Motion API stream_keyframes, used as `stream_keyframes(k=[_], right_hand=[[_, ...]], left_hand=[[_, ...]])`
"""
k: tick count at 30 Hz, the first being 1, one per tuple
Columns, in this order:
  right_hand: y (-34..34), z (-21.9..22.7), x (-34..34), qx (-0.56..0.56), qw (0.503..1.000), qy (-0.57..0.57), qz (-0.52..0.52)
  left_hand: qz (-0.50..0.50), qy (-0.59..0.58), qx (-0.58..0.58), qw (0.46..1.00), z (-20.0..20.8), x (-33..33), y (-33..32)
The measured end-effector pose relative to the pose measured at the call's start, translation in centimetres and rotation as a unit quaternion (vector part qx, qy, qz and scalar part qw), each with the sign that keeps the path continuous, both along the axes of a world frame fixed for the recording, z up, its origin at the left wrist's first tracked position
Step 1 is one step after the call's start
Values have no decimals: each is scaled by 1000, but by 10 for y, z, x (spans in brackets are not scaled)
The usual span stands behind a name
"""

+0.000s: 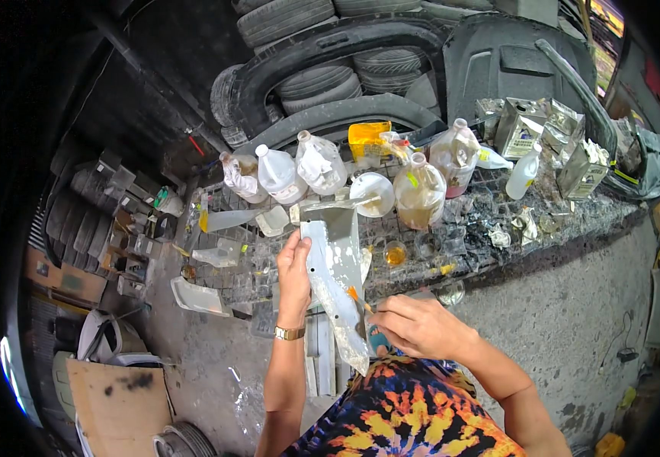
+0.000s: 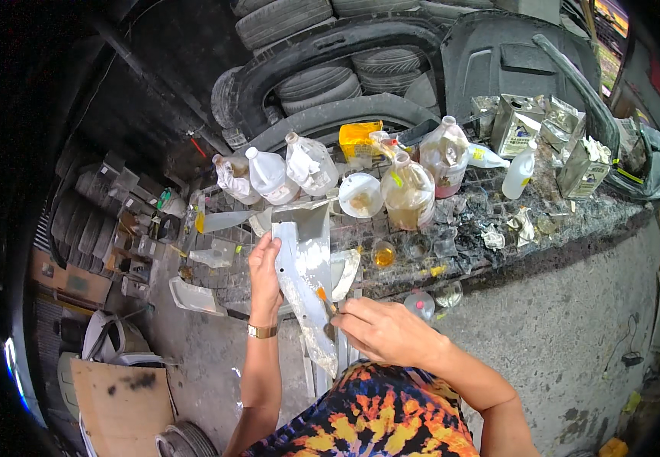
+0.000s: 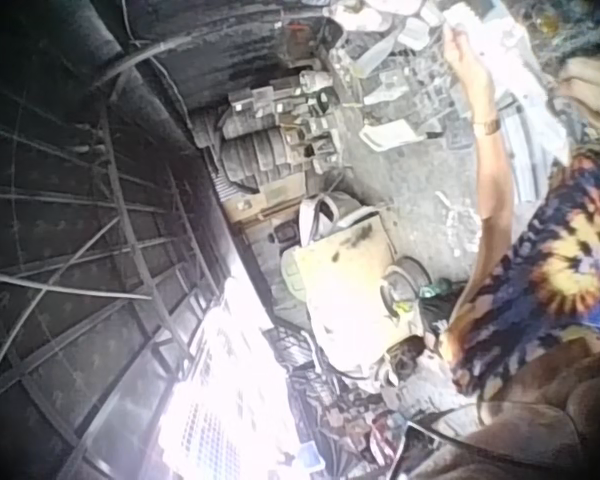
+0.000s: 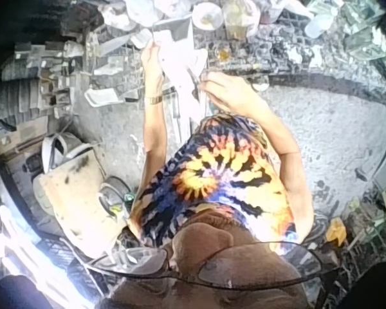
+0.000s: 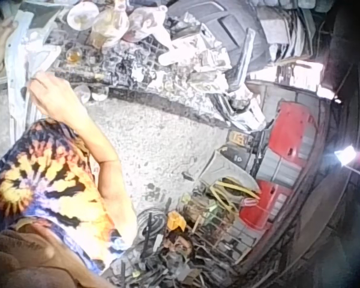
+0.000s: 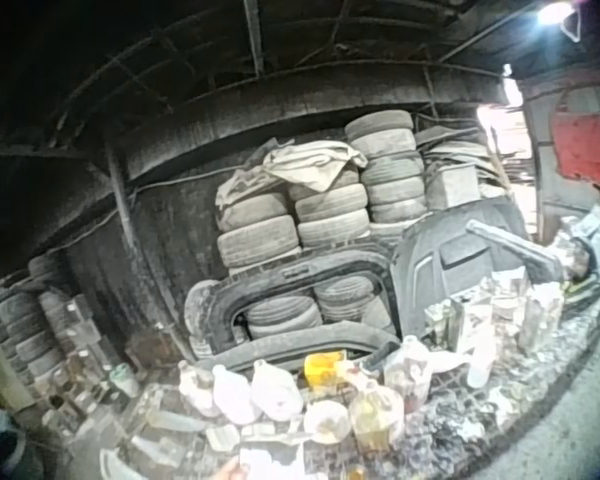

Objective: Applying resin or body filler to a car panel with a brush.

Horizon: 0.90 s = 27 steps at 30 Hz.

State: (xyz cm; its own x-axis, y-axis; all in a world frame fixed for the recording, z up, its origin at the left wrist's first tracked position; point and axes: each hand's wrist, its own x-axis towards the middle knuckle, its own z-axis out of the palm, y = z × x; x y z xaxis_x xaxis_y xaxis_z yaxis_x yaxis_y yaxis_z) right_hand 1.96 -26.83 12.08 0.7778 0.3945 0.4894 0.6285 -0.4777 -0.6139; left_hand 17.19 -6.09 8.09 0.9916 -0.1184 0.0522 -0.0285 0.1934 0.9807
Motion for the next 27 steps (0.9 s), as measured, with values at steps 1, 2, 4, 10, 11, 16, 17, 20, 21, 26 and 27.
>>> stream_keyframes(k=[1, 2, 4, 10, 11, 16, 17, 20, 21, 26, 27], right_hand=[[-2, 3, -4, 1, 1000, 0, 1], [-4, 7, -9, -2, 1000, 22, 13], [-6, 10, -10, -6, 999, 42, 25], [0, 11, 16, 34, 997, -54, -34], [0, 8, 16, 34, 997, -52, -36], [-1, 6, 4, 6, 1000, 14, -6], [-1, 5, 3, 7, 1000, 15, -5], [1, 1, 0, 22, 1000, 2, -4], [0, 3, -1, 21, 1000, 11, -1], [1, -2, -2, 26, 1000, 17, 0], [0, -2, -2, 28, 1000, 15, 1]], left_hand=[[0, 0, -3, 1000, 1, -1, 0], [-1, -1, -5, 1000, 2, -1, 1], [-1, -3, -8, 1000, -2, -1, 3], [-15, -4, 0, 1000, 2, -2, -3], [-19, -4, 3, 1000, 5, -2, -6], [-2, 6, 5, 1000, 2, 6, 4], [-7, 13, 5, 1000, 2, 7, 6], [30, 20, 10, 999, -5, 12, 11], [29, 22, 11, 999, -4, 12, 10], [17, -6, 15, 1000, -1, 17, 12], [15, -4, 17, 1000, 1, 18, 9]])
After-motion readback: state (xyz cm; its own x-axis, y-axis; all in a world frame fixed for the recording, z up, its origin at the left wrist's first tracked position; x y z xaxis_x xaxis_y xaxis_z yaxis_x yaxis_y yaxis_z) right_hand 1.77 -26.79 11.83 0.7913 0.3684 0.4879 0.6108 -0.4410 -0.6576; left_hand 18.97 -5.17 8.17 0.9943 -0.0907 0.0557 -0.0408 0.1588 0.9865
